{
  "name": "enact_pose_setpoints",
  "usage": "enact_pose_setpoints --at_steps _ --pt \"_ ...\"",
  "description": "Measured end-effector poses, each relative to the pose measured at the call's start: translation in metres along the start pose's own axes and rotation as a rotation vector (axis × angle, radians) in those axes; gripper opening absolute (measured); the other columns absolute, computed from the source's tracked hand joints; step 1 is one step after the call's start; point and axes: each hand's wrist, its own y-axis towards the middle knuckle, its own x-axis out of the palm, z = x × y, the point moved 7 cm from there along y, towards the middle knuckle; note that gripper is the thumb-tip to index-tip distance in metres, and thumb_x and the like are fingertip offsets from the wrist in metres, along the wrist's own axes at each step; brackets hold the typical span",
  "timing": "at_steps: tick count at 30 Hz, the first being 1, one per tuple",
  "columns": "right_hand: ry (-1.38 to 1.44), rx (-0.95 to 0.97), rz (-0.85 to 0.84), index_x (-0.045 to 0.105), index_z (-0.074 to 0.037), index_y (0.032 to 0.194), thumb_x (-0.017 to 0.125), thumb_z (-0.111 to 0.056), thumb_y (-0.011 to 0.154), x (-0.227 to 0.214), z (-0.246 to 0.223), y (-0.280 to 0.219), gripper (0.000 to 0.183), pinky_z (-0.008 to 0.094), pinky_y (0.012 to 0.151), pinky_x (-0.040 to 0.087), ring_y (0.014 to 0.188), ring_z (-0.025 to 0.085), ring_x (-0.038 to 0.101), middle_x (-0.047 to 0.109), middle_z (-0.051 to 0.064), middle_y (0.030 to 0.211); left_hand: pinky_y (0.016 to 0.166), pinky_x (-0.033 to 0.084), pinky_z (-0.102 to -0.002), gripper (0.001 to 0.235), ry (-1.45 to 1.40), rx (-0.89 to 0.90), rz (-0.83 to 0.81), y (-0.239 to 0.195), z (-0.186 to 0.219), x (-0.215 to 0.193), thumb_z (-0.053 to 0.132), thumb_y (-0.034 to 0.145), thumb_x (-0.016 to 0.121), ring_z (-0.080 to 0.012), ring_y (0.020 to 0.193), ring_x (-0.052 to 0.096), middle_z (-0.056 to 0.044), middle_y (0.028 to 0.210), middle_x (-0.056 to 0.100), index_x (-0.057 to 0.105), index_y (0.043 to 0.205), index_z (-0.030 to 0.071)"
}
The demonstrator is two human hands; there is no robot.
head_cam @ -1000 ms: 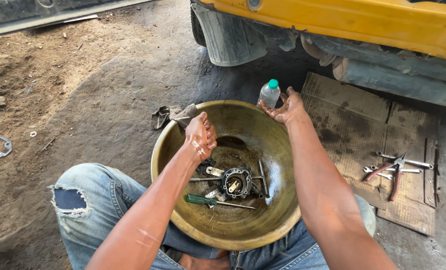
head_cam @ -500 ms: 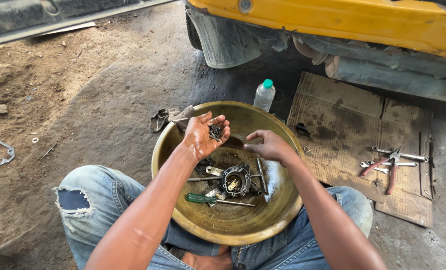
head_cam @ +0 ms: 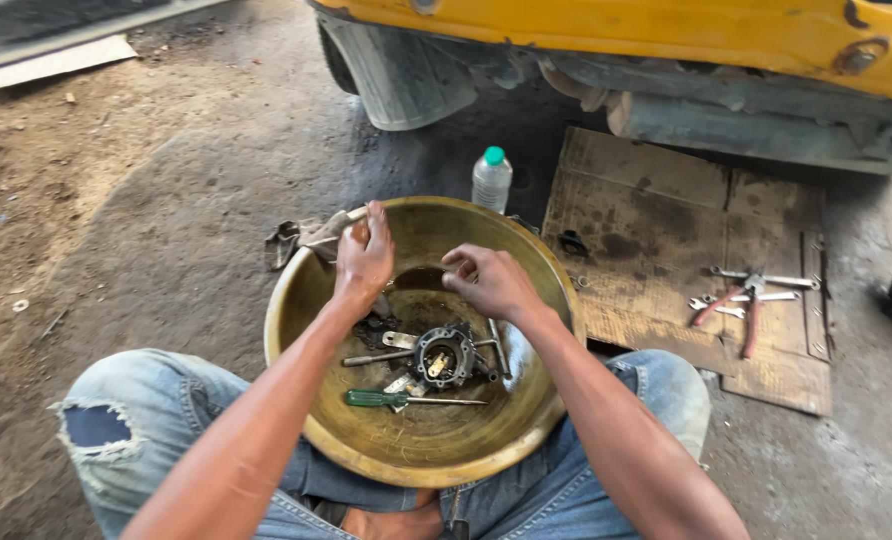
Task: The person sits on the ground and cleans a circular metal mechanical part using a metal file and a liquid solvent. They repeatedly rub the file against the part's surface and edges, occasionally dipping it into a yellow basin filled with liquid and other small parts.
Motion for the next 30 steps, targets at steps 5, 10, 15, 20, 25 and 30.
enact_pose_setpoints --at_steps 5,10,15,20,25,30 --pt "0.105 0.023 -0.019 0.072 -0.018 0.12 0.072 -0.03 0.089 0.0 0.019 0.009 0.032 0.039 0.089 0.058 0.1 0.023 0.075 0.078 0.007 0.108 0.052 0.036 -0.035 0.056 0.328 0.086 0.076 -0.009 0.014 -0.001 0.049 0.109 0.047 -0.0145 0.049 0.046 -0.002 0.057 0.052 0.061 0.076 0.006" --pt "0.009 -0.046 -0.223 0.072 -0.018 0.12 0.072 -0.026 0.087 0.036 0.039 0.01 0.035 0.038 0.094 0.056 0.097 0.025 0.076 0.079 0.008 0.108 0.038 0.024 -0.029 0.047 -0.259 -0.587 -0.277 -0.012 0.01 0.083 0.046 0.104 0.054 -0.0098 0.043 0.033 0.002 0.056 0.043 0.05 0.074 0.012" --pt "0.159 -0.006 -0.243 0.072 -0.012 0.115 0.075 -0.026 0.087 0.061 0.085 0.05 0.031 0.035 0.083 0.055 0.087 0.021 0.072 0.077 0.008 0.1 0.04 0.026 -0.028 0.038 -0.57 -0.747 -0.506 0.001 0.023 0.211 0.038 0.105 0.051 -0.0105 0.046 0.033 -0.001 0.064 0.043 0.043 0.078 0.012" --pt "0.695 0.135 -0.235 0.072 -0.008 0.11 0.077 -0.022 0.088 0.084 0.108 0.068 0.027 0.03 0.068 0.053 0.074 0.015 0.066 0.075 0.005 0.092 0.044 0.028 -0.029 0.029 -0.699 -0.954 -0.517 -0.006 0.0 0.323 0.03 0.102 0.05 -0.0129 0.049 0.031 -0.003 0.067 0.043 0.046 0.079 0.012" --pt "0.803 0.172 -0.188 0.072 -0.004 0.106 0.079 -0.018 0.088 0.09 0.112 0.069 0.023 0.026 0.052 0.051 0.061 0.008 0.06 0.072 0.003 0.085 0.044 0.028 -0.031 0.024 -0.603 -1.059 -0.389 -0.039 -0.062 0.378 0.03 0.098 0.048 -0.0137 0.049 0.029 -0.004 0.067 0.043 0.046 0.081 0.014" --pt "0.809 0.12 -0.124 0.073 -0.007 0.108 0.078 -0.019 0.089 0.076 0.11 0.073 0.023 0.025 0.054 0.052 0.063 0.007 0.062 0.072 0.002 0.086 0.047 0.033 -0.033 0.025 -0.522 -1.137 -0.297 -0.055 -0.082 0.404 0.03 0.099 0.045 -0.0153 0.053 0.034 -0.007 0.072 0.044 0.048 0.088 0.008"
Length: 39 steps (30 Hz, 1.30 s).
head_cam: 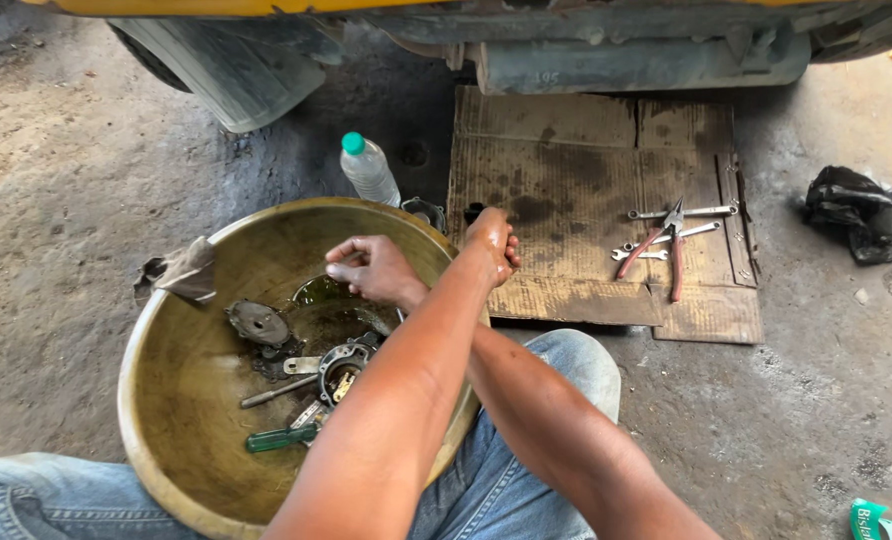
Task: The person sits on the ground and cleans a circular metal mechanical part using a metal file and a liquid solvent. They repeatedly rub the file against the part's surface and edges, occasionally dipping it into a yellow basin filled with liquid and other small parts.
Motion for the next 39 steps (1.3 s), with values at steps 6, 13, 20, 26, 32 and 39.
enact_pose_setpoints --at_steps 6,13,20,26,32,39 --pt "-0.04 -0.075 0.035 0.075 -0.007 0.106 0.08 -0.019 0.086 0.003 -0.005 0.004 0.024 0.026 0.067 0.057 0.072 0.008 0.067 0.075 0.003 0.087 0.061 0.051 -0.044 0.041 -0.059 -0.127 0.17 0.058 -0.034 0.004 0.031 0.1 0.045 -0.0278 0.069 0.051 -0.017 0.086 0.047 0.047 0.117 -0.006" --pt "-0.205 -0.063 0.073 0.077 -0.01 0.104 0.081 -0.021 0.084 -0.007 -0.007 -0.002 0.023 0.029 0.08 0.057 0.082 0.01 0.07 0.076 0.003 0.091 0.077 0.049 -0.051 0.054 -0.229 -0.136 0.272 0.093 -0.046 -0.015 0.036 0.103 0.047 -0.0375 0.089 0.053 -0.026 0.107 0.047 0.042 0.13 -0.01" --pt "-0.258 -0.016 0.033 0.077 -0.01 0.106 0.078 -0.02 0.085 -0.002 -0.018 -0.017 0.023 0.03 0.082 0.058 0.084 0.012 0.071 0.076 0.003 0.092 0.09 0.045 -0.053 0.056 -0.168 -0.087 0.237 0.03 -0.024 -0.017 0.036 0.106 0.045 -0.0394 0.106 0.049 -0.027 0.123 0.042 0.038 0.138 -0.008" --pt "-0.32 -0.027 0.063 0.077 -0.009 0.106 0.079 -0.021 0.083 -0.001 -0.033 -0.028 0.026 0.031 0.08 0.057 0.083 0.014 0.071 0.076 0.005 0.09 0.102 0.042 -0.054 0.058 -0.096 -0.083 0.153 -0.023 -0.009 -0.008 0.037 0.108 0.044 -0.0411 0.119 0.046 -0.028 0.137 0.038 0.034 0.145 -0.007" --pt "-0.316 -0.04 0.079 0.077 -0.009 0.105 0.078 -0.021 0.084 0.002 -0.03 -0.029 0.025 0.03 0.081 0.057 0.084 0.013 0.071 0.077 0.005 0.093 0.114 0.039 -0.056 0.061 0.097 -0.123 -0.056 -0.049 0.001 0.007 0.038 0.111 0.042 -0.0428 0.133 0.042 -0.028 0.151 0.034 0.03 0.152 -0.005" --pt "-0.457 -0.349 0.073 0.074 -0.009 0.11 0.076 -0.027 0.083 0.003 0.002 -0.016 0.033 0.039 0.081 0.058 0.086 0.02 0.072 0.076 0.007 0.095 0.083 0.063 -0.038 0.037 0.293 0.193 -0.479 -0.105 0.065 0.0 0.025 0.103 0.055 -0.0286 0.091 0.073 -0.024 0.11 0.073 0.063 0.122 -0.007"
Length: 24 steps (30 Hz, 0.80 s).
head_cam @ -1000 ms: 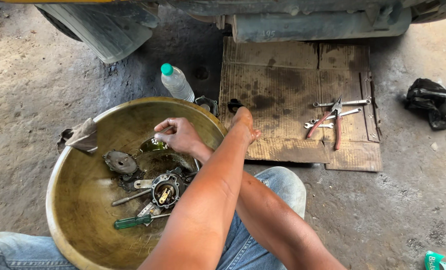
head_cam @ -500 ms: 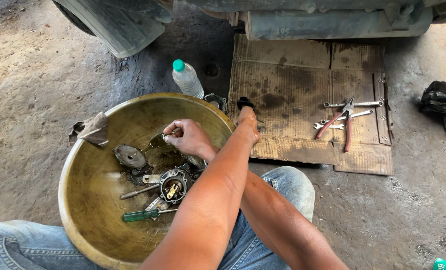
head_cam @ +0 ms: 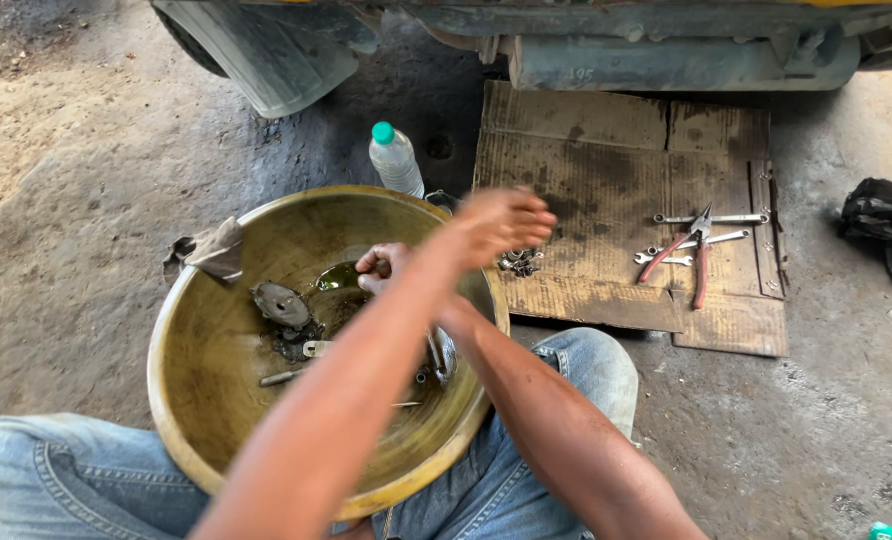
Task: The person sits on the ground and cleans a circular metal mechanical part using a metal file and a liquid solvent. They repeatedly rub the file against the part's surface and edges, occasionally dipping it into a yellow basin filled with liquid and other small parts.
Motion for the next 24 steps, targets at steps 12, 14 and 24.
enact_pose_setpoints --at_steps 12,14,24 --pt "-0.347 0.342 -0.243 0.074 -0.014 0.117 0.073 -0.029 0.086 -0.016 -0.04 -0.026 0.035 0.037 0.098 0.055 0.104 0.025 0.074 0.077 0.01 0.113 0.07 0.057 -0.031 0.02 0.561 0.233 0.573 -0.236 0.003 -0.259 -0.003 0.08 0.068 -0.0163 0.079 0.065 -0.01 0.089 0.07 0.067 0.1 -0.001" --pt "-0.364 0.346 -0.197 0.076 -0.014 0.114 0.074 -0.029 0.085 -0.022 -0.04 -0.028 0.033 0.037 0.097 0.055 0.104 0.027 0.074 0.077 0.011 0.112 0.073 0.056 -0.034 0.026 0.658 0.25 0.671 -0.249 -0.003 -0.281 0.001 0.076 0.076 -0.0179 0.081 0.065 -0.01 0.093 0.069 0.067 0.101 0.001" --pt "-0.347 0.411 -0.289 0.075 -0.012 0.117 0.073 -0.028 0.088 0.011 -0.02 -0.029 0.033 0.038 0.099 0.054 0.107 0.026 0.074 0.077 0.012 0.115 0.087 0.05 -0.062 0.079 1.702 0.498 0.605 -0.251 0.017 -0.256 0.026 0.051 0.095 -0.0626 0.115 0.055 -0.032 0.129 0.057 0.069 0.122 0.005"
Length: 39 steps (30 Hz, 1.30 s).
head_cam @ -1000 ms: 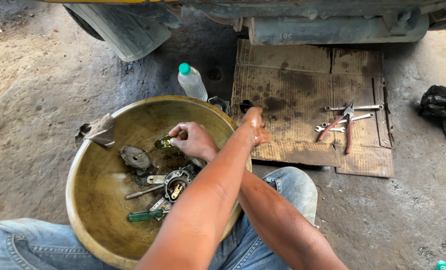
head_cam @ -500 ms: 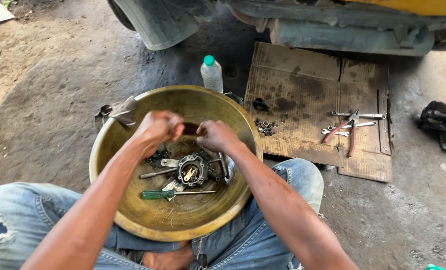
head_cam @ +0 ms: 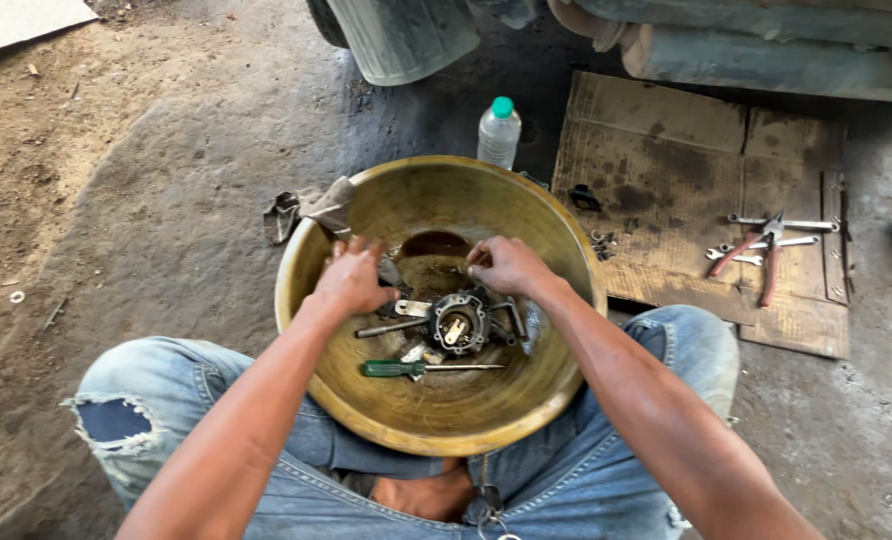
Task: The person sits on the ground and cleans a circular metal mechanical part using a metal file and a liquid solvent. They repeatedly rub the file against the part's surface and edges, occasionally dipping it into a yellow basin filled with liquid and other small parts.
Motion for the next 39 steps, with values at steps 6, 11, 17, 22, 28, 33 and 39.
enact_pose_setpoints --at_steps 6,11,17,22,28,33,39 --pt "-0.012 0.009 -0.113 0.075 -0.014 0.12 0.069 -0.04 0.092 0.015 -0.01 0.003 0.039 0.04 0.103 0.052 0.114 0.027 0.071 0.075 0.01 0.122 0.097 0.055 -0.045 0.032 0.015 -0.072 -0.283 -0.003 -0.035 0.039 0.031 0.089 0.079 -0.0378 0.105 0.071 -0.022 0.106 0.073 0.076 0.101 0.002" --pt "-0.08 0.036 -0.243 0.076 -0.02 0.122 0.067 -0.052 0.091 0.022 -0.013 0.0 0.045 0.043 0.101 0.052 0.115 0.027 0.07 0.074 0.008 0.123 0.079 0.056 -0.045 0.021 -0.277 -0.185 -0.16 -0.006 -0.028 -0.003 0.022 0.091 0.075 -0.0357 0.083 0.071 -0.02 0.085 0.071 0.075 0.105 0.008" --pt "-0.174 0.149 -0.383 0.076 -0.024 0.122 0.065 -0.056 0.09 0.037 -0.001 0.001 0.046 0.04 0.084 0.056 0.09 0.018 0.075 0.08 0.007 0.108 0.081 0.048 -0.039 0.017 -0.928 -0.544 -0.176 -0.008 -0.042 -0.002 0.021 0.098 0.07 -0.0175 0.085 0.06 -0.004 0.09 0.069 0.07 0.109 0.008" --pt "-0.046 0.245 -0.504 0.08 -0.014 0.108 0.073 -0.055 0.087 0.037 0.01 -0.017 0.047 0.027 0.05 0.051 0.062 0.011 0.067 0.078 0.006 0.087 0.079 0.049 -0.044 0.026 -1.745 -0.648 -0.133 -0.01 -0.047 0.007 0.02 0.093 0.056 -0.0194 0.092 0.065 -0.004 0.106 0.069 0.061 0.117 0.024" --pt "-0.016 0.185 -0.429 0.082 -0.011 0.101 0.078 -0.056 0.083 0.037 0.004 -0.01 0.049 0.03 0.049 0.046 0.054 0.011 0.061 0.071 0.008 0.071 0.06 0.052 -0.046 0.064 -2.061 -0.728 0.017 -0.018 -0.038 -0.011 0.069 0.091 0.053 -0.025 0.073 0.059 -0.014 0.099 0.066 0.06 0.113 0.01" --pt "0.016 0.159 -0.426 0.082 -0.012 0.102 0.079 -0.057 0.08 0.04 0.01 -0.001 0.049 0.032 0.054 0.047 0.059 0.013 0.061 0.073 0.009 0.078 0.062 0.057 -0.051 0.059 -2.39 -0.655 -0.04 -0.018 -0.032 -0.003 0.059 0.094 0.063 -0.0309 0.085 0.067 -0.021 0.096 0.062 0.059 0.105 0.002" --pt "0.035 0.079 -0.151 0.081 -0.018 0.104 0.075 -0.047 0.086 0.023 0.022 0.03 0.035 0.033 0.072 0.054 0.078 0.011 0.069 0.076 0.0 0.104 0.095 0.056 -0.054 0.054 -2.538 -0.492 -0.162 -0.011 -0.024 -0.005 0.03 0.089 0.058 -0.0434 0.116 0.068 -0.038 0.14 0.06 0.057 0.13 -0.005"
